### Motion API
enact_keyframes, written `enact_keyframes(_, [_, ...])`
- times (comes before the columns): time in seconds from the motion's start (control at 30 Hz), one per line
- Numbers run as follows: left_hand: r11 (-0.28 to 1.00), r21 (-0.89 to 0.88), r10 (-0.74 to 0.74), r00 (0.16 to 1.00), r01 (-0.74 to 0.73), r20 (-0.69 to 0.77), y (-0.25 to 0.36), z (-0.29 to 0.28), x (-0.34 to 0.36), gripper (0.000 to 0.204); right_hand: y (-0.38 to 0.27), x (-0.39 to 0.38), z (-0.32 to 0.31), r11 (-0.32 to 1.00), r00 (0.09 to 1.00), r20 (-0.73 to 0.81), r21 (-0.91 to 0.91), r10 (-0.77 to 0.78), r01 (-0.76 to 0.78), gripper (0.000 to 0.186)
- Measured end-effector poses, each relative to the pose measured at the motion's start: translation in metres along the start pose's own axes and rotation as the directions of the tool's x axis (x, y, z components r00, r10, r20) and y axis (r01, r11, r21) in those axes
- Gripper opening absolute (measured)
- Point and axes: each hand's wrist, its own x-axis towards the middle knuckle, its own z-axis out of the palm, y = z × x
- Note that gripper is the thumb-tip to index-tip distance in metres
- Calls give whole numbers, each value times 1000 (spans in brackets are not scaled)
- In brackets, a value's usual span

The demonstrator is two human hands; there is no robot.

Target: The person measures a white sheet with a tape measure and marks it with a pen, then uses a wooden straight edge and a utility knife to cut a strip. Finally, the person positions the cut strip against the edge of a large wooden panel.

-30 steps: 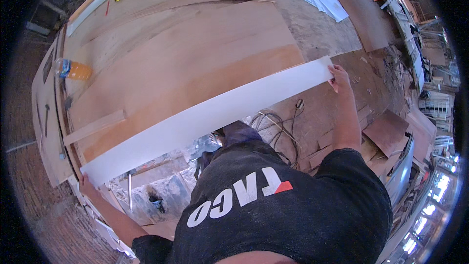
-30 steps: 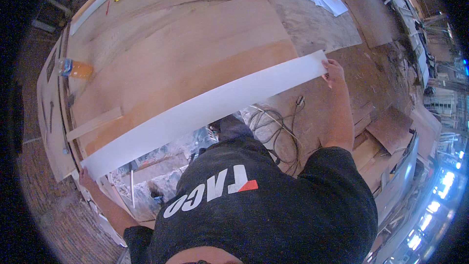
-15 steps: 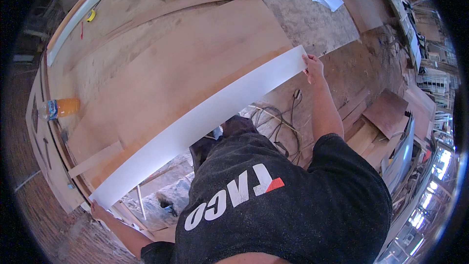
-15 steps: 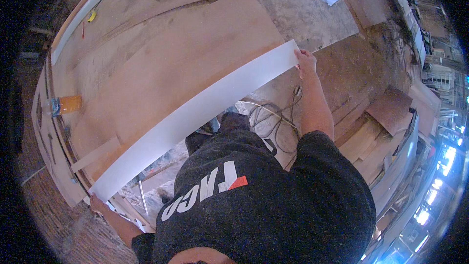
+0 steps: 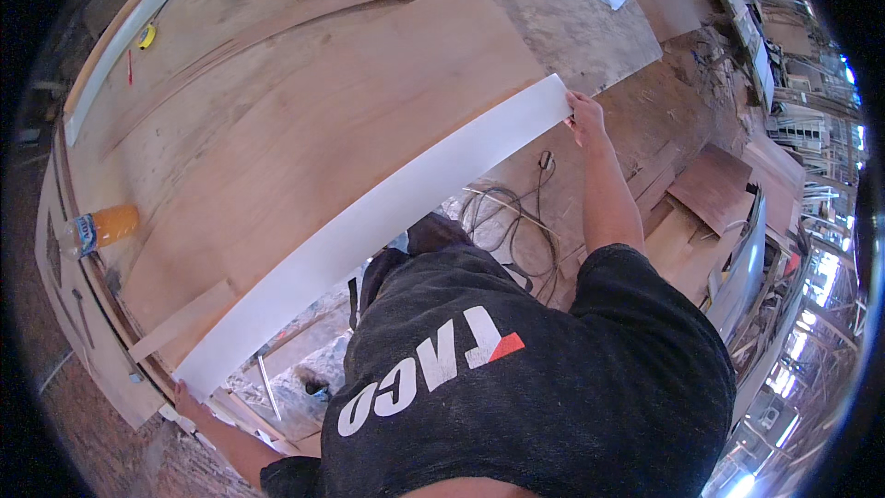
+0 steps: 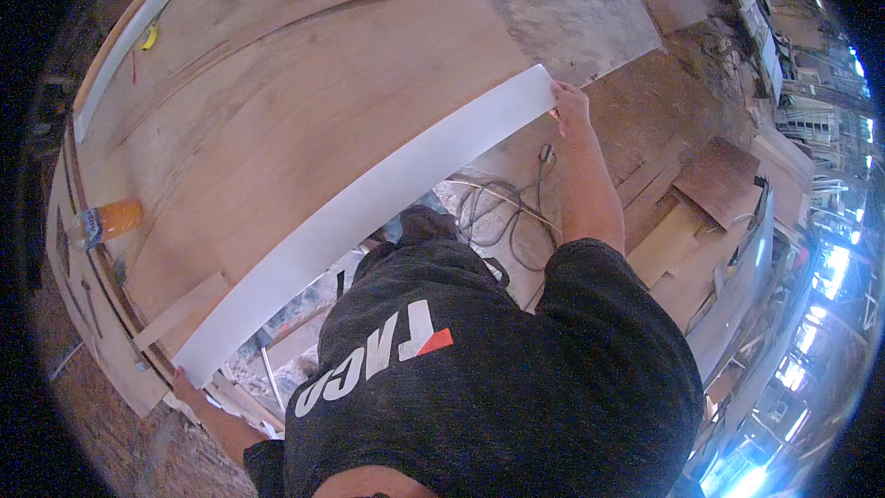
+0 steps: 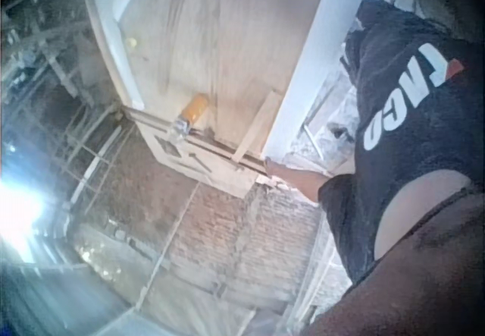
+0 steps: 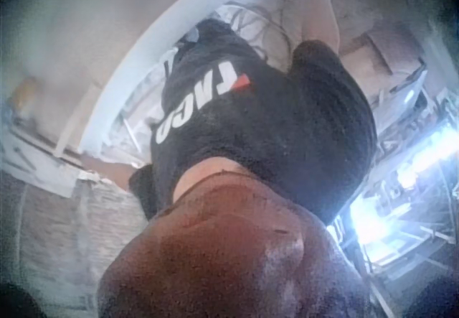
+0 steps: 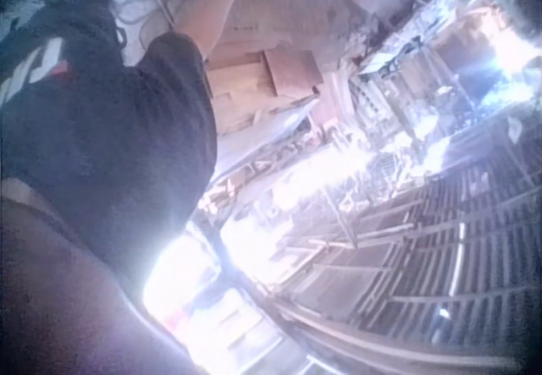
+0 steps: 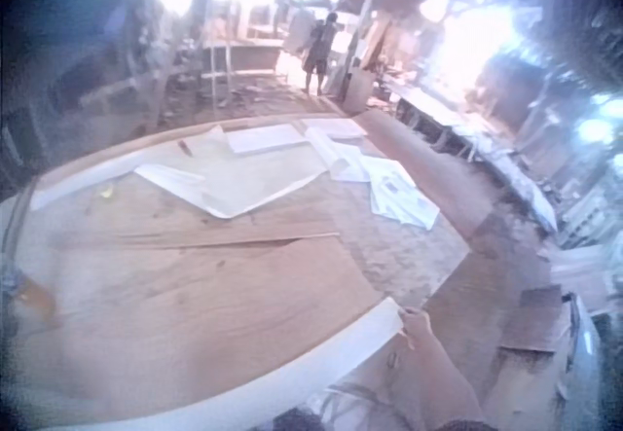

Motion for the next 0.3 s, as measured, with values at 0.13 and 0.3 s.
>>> enact_keyframes(0.13, [993, -99, -48, 990, 62, 134, 14, 21, 4, 46, -13, -12, -24, 996, 994, -83, 47, 77, -73, 21])
enact_keyframes(0.3, [918, -266, -245, 948, 294, 203, -42, -52, 1, 51, -49, 9, -15, 982, 957, 230, 15, 178, -186, 19])
